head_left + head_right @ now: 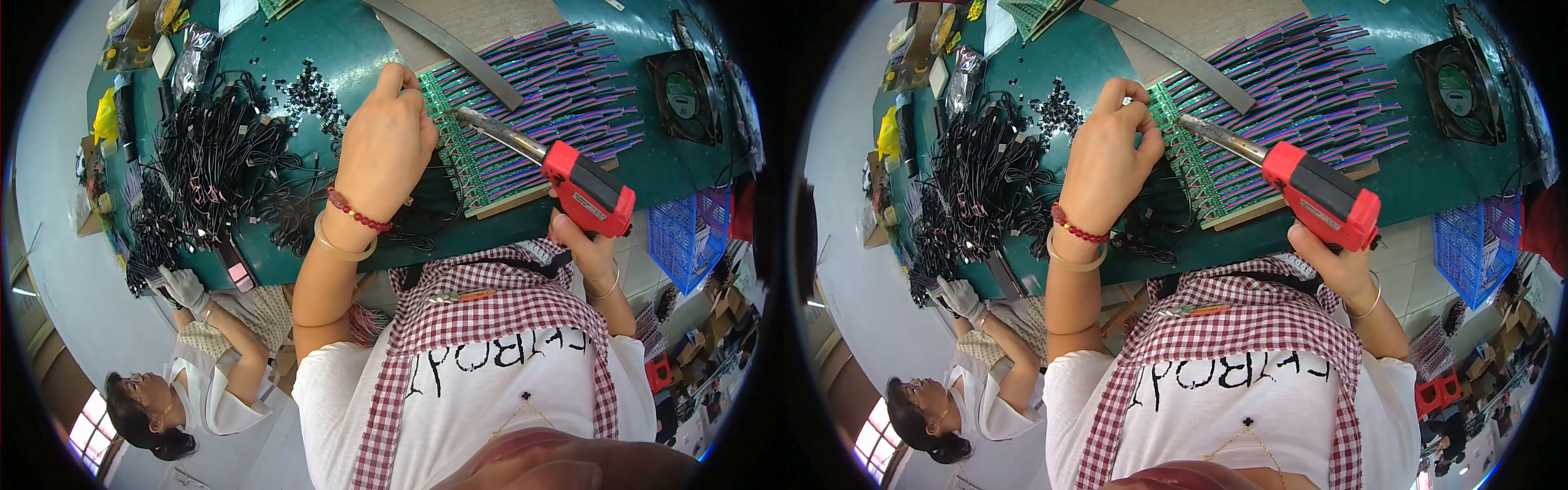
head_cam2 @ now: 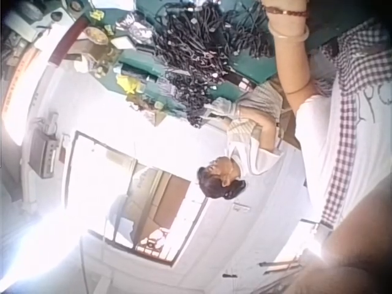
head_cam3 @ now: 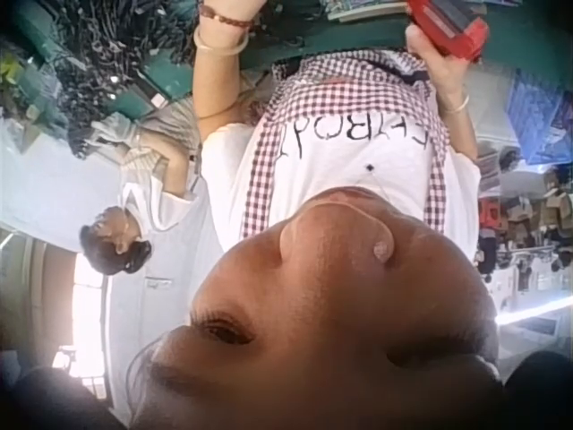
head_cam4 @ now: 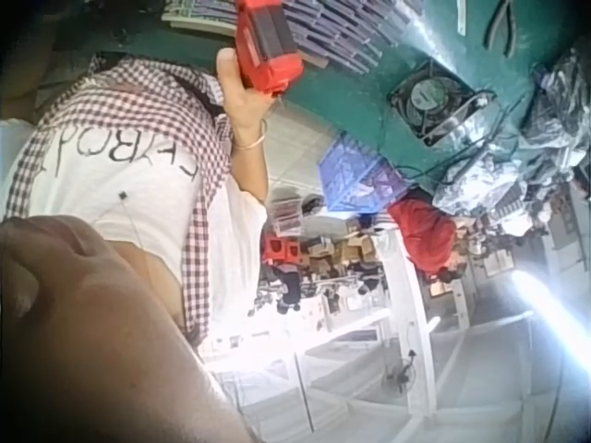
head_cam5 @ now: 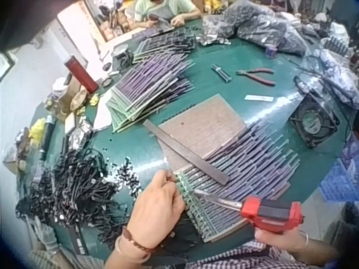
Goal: The person fastens an apron buckle around their waist, then solders wires to circuit boards using a soldering gun.
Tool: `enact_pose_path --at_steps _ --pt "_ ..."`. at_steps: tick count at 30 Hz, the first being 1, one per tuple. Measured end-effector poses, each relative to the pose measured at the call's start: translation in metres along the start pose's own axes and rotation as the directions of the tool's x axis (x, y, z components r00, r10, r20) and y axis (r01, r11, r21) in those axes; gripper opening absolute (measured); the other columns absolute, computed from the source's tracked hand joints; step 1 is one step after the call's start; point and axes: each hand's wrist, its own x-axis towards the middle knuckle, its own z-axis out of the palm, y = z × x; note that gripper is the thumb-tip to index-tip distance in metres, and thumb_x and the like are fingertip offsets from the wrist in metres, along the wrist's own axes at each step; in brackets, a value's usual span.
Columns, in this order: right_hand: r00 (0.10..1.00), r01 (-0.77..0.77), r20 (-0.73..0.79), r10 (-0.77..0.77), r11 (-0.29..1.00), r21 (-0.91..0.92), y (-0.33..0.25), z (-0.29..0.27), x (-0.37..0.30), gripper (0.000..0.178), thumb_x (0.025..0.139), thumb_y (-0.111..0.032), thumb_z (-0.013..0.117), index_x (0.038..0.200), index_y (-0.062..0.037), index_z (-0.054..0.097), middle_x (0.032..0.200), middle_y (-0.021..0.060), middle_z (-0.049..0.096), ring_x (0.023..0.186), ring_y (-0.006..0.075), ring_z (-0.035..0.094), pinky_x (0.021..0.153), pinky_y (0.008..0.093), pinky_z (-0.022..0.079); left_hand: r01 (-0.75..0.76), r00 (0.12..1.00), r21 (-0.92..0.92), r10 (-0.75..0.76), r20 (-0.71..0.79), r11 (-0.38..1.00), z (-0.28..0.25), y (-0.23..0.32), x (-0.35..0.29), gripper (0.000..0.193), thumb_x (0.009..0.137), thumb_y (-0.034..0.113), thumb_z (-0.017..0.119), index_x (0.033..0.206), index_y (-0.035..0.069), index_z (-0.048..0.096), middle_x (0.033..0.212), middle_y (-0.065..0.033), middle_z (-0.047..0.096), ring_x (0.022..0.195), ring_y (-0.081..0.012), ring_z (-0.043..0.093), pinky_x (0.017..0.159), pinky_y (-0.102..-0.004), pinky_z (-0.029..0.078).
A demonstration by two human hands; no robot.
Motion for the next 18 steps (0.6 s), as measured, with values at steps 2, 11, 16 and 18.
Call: enact_pose_path --at_steps 2,11,16,18 --pt "1.000 -0.010 -0.001 0.010 1.000 0.004 -0.0020 -0.0003 -0.0012 0.032 0.082 -0.005 0.071 0.112 -0.0013 0.060 0.087 0.0005 0.061 0.072 0.0074 0.055 0.063 0.0236 0.045 0.004 1.000 0.004 -0.004 0.005 1.000 -0.0002 -0.0002 -0.0003 0.008 0.076 0.002 0.061 0.071 -0.003 0.057 0.103 -0.0115 0.058 0.068 -0.0336 0.060 0.063 -0.0410 0.050" --pt "1.000 -0.017 0.019 0.016 0.998 0.063 -0.0059 0.0007 -0.0004 0.031 0.083 -0.004 0.068 0.113 0.0003 0.059 0.083 0.0007 0.060 0.068 0.0070 0.054 0.059 0.0222 0.043 -0.005 1.000 0.031 0.004 0.019 1.000 -0.0005 -0.0005 0.0007 0.009 0.077 0.003 0.061 0.072 -0.003 0.057 0.103 -0.0115 0.058 0.069 -0.0331 0.061 0.063 -0.0408 0.050" --pt "1.000 -0.005 0.016 0.004 0.999 0.048 -0.0041 0.0008 -0.0006 0.034 0.084 -0.004 0.068 0.116 0.0010 0.058 0.081 0.0005 0.059 0.066 0.0065 0.053 0.058 0.0217 0.043 -0.015 1.000 0.044 0.014 0.016 0.999 -0.0004 -0.0009 0.0014 0.009 0.077 0.003 0.060 0.072 -0.004 0.057 0.103 -0.0115 0.057 0.069 -0.0328 0.061 0.064 -0.0408 0.051" --pt "1.000 0.004 0.026 -0.005 0.998 0.069 -0.0043 0.0006 -0.0003 0.034 0.084 -0.004 0.067 0.116 0.0013 0.058 0.081 0.0006 0.059 0.066 0.0065 0.053 0.057 0.0220 0.043 -0.011 1.000 0.039 0.010 0.027 0.999 -0.0006 -0.0011 0.0016 0.009 0.076 0.003 0.060 0.072 -0.003 0.057 0.103 -0.0115 0.057 0.069 -0.0329 0.061 0.064 -0.0408 0.051"
